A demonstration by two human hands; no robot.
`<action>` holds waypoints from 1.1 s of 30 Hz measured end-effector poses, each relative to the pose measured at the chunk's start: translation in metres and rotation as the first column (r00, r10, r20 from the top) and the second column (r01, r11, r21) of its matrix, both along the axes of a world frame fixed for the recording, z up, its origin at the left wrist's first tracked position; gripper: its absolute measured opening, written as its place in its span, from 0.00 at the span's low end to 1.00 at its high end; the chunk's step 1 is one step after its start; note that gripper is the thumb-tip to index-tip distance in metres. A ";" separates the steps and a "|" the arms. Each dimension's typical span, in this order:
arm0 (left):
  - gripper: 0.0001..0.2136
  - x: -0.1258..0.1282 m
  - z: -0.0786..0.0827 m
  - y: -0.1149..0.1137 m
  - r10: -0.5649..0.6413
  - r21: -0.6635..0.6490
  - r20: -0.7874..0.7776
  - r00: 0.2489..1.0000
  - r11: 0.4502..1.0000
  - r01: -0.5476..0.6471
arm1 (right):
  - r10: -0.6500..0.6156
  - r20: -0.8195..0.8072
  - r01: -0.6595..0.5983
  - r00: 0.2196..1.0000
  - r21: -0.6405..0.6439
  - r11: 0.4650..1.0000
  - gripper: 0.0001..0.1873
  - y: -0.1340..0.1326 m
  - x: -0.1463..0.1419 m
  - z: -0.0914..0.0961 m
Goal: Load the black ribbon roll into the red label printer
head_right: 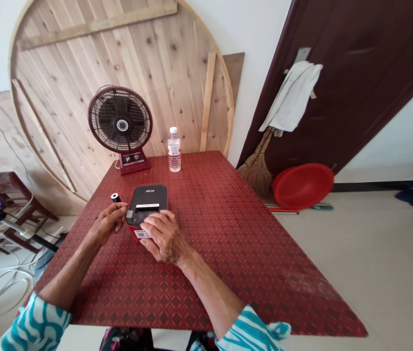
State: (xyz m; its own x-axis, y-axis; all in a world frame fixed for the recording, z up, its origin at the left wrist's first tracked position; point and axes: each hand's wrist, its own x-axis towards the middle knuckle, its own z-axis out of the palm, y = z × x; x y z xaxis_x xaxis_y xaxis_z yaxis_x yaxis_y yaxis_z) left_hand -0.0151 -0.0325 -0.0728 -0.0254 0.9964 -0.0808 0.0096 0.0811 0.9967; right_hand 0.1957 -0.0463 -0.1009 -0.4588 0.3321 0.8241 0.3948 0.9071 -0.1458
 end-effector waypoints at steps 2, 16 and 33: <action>0.20 -0.002 -0.002 0.001 -0.017 -0.009 0.009 1.000 1.000 0.017 | -0.026 0.019 0.026 0.999 -0.002 1.000 0.17 0.000 -0.002 -0.001; 0.23 -0.002 0.012 0.006 -0.114 -0.155 -0.026 0.993 0.982 0.108 | -0.058 0.041 0.058 0.997 0.020 0.998 0.16 -0.002 -0.002 -0.006; 0.24 0.000 0.003 0.005 -0.099 -0.129 0.053 0.994 0.986 0.105 | -0.254 -0.377 0.188 0.891 -0.204 0.961 0.19 0.016 0.011 -0.009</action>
State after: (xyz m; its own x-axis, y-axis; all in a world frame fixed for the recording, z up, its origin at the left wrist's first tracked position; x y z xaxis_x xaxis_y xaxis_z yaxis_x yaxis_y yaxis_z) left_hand -0.0151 -0.0279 -0.0695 0.0827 0.9741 -0.2103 -0.0210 0.2126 0.9769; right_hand 0.2068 -0.0305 -0.1096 -0.0055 0.5268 0.8500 0.4616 0.7553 -0.4652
